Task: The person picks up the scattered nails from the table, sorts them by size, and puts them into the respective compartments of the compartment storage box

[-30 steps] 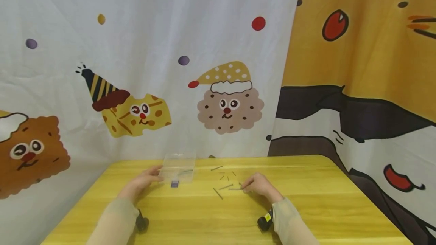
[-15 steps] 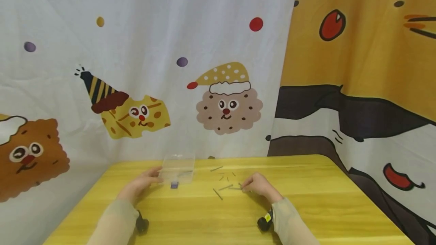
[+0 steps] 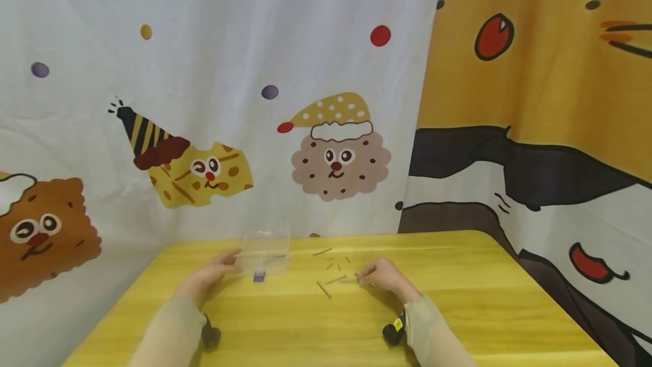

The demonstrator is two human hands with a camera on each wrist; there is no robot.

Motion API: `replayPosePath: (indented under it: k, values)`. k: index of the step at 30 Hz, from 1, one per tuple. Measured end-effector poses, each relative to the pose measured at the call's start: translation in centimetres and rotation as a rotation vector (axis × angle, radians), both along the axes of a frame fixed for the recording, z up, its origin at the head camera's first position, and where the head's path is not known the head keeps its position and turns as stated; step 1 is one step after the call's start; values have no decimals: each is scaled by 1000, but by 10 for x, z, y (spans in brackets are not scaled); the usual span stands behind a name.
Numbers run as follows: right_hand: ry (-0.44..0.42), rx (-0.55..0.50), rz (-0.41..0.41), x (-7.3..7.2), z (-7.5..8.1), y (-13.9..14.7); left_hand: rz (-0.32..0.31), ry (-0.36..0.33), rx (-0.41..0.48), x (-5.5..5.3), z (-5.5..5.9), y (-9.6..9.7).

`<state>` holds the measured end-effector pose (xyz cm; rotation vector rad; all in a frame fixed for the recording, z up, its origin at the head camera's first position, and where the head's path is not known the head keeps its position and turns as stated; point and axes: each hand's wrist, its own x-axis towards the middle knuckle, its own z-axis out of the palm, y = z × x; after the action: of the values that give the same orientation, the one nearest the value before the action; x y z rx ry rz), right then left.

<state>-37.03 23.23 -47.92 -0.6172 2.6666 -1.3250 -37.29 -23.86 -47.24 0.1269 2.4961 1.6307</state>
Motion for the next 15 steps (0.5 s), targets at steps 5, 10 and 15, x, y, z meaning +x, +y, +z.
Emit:
replayPosePath:
  k: [5, 10, 15]
  values:
    - [4, 4, -8, 0, 1, -1, 11, 7, -7, 4, 1, 1]
    - [25, 9, 2, -2, 7, 0, 10, 12, -7, 2, 5, 3]
    - [12, -1, 20, -5, 15, 1, 10, 1, 1, 2, 5, 2]
